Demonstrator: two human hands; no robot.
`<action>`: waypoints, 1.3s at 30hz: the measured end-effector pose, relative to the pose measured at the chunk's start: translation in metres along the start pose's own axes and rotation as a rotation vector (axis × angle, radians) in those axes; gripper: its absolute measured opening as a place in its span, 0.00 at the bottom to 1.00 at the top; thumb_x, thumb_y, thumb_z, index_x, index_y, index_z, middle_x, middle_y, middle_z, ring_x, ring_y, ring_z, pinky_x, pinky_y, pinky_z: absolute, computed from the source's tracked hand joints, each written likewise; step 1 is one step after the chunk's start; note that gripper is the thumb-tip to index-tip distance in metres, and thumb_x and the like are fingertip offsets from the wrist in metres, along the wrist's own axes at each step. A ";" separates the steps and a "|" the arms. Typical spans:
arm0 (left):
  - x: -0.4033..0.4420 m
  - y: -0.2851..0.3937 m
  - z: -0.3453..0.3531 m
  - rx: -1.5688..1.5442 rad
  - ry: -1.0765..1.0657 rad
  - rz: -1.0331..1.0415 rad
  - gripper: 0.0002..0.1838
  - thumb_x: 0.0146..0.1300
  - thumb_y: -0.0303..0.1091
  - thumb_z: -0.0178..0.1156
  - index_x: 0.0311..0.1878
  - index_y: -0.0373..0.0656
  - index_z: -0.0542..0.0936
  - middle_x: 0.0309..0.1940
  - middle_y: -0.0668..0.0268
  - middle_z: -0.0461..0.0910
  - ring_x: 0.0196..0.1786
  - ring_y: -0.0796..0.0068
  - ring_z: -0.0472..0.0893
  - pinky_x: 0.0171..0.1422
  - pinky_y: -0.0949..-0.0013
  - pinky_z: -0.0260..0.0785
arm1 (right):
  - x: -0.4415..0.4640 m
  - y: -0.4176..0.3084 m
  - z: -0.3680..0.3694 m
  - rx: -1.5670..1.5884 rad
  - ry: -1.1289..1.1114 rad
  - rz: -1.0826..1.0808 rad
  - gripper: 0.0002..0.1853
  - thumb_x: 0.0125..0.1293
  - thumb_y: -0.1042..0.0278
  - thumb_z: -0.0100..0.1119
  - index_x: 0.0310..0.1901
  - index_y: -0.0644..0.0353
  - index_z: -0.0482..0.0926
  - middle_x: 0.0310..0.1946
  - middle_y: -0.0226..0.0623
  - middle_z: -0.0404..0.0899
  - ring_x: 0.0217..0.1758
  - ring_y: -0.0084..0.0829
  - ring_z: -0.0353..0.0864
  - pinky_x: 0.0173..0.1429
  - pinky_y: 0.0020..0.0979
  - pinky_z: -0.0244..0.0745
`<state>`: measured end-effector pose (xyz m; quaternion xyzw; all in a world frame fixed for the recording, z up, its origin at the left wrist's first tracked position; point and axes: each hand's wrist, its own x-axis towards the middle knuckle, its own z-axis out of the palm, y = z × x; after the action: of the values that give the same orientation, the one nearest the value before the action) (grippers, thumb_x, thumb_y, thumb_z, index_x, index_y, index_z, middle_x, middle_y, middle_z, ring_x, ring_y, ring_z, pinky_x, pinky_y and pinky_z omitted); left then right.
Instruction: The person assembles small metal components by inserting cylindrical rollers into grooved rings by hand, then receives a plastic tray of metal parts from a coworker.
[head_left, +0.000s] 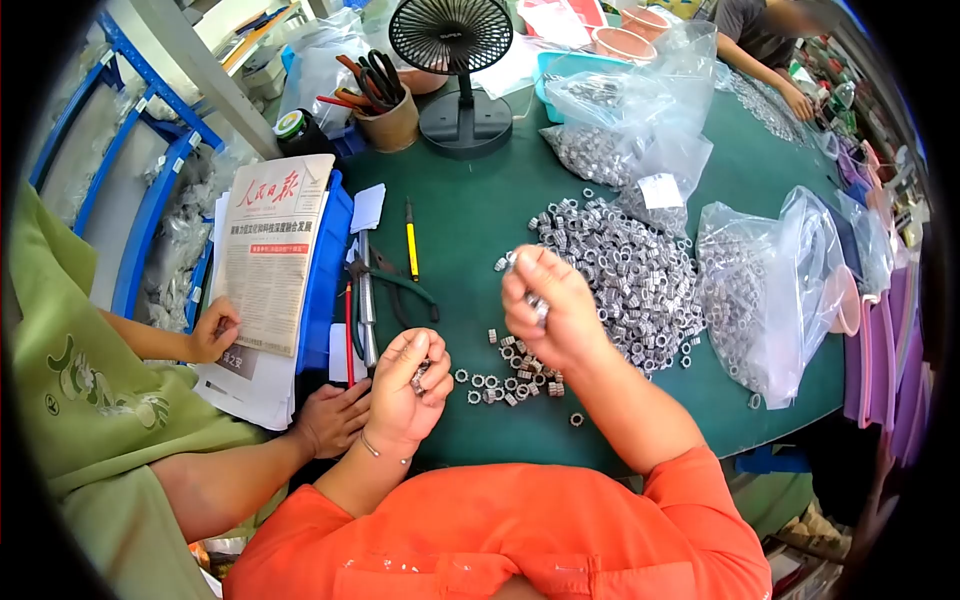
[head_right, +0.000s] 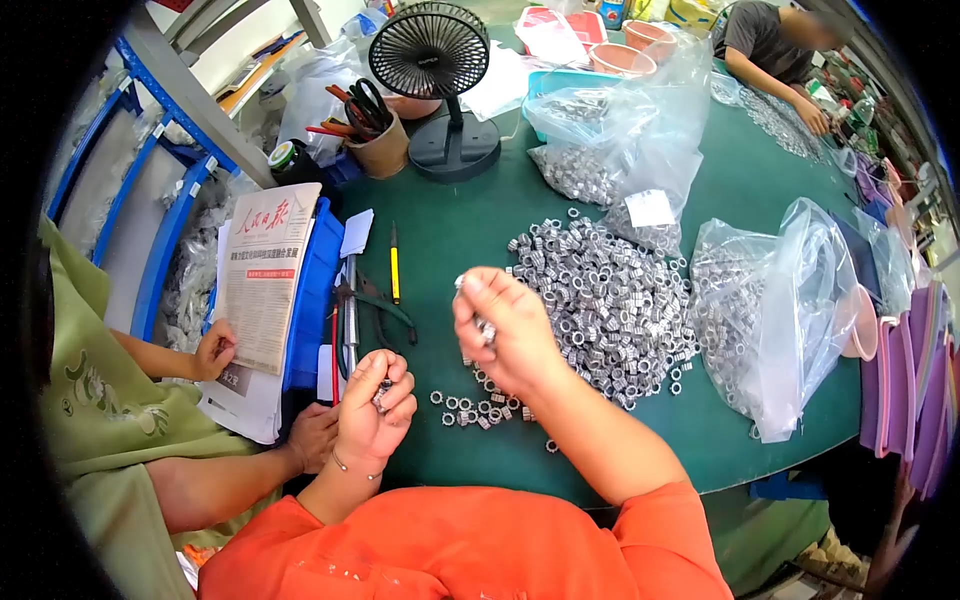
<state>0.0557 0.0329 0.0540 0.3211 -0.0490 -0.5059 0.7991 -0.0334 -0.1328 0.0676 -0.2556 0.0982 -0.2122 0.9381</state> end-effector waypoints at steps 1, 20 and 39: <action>0.000 0.000 -0.002 -0.027 -0.005 -0.011 0.08 0.67 0.32 0.45 0.36 0.40 0.71 0.28 0.69 0.65 0.20 0.86 0.60 0.17 0.84 0.51 | 0.002 -0.006 -0.003 0.117 -0.021 0.030 0.05 0.65 0.66 0.49 0.37 0.57 0.69 0.24 0.31 0.70 0.15 0.17 0.61 0.15 0.16 0.51; -0.063 0.073 -0.122 0.148 0.157 -0.523 0.26 0.63 0.45 0.36 0.62 0.46 0.62 0.65 0.62 0.58 0.67 0.64 0.57 0.70 0.59 0.43 | 0.028 -0.058 -0.020 0.019 -0.047 -0.044 0.05 0.64 0.64 0.50 0.34 0.55 0.69 0.25 0.30 0.70 0.18 0.18 0.62 0.16 0.16 0.52; -0.073 0.087 0.021 0.397 0.488 -0.608 0.19 0.59 0.41 0.41 0.51 0.46 0.70 0.52 0.63 0.66 0.55 0.65 0.63 0.55 0.64 0.51 | 0.116 -0.199 -0.016 -0.233 0.223 -0.376 0.07 0.58 0.66 0.56 0.31 0.60 0.70 0.19 0.26 0.66 0.18 0.18 0.62 0.17 0.18 0.52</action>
<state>0.0797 0.1092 0.1371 0.5784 0.1417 -0.6083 0.5248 -0.0043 -0.3468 0.1490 -0.3510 0.1756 -0.3971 0.8296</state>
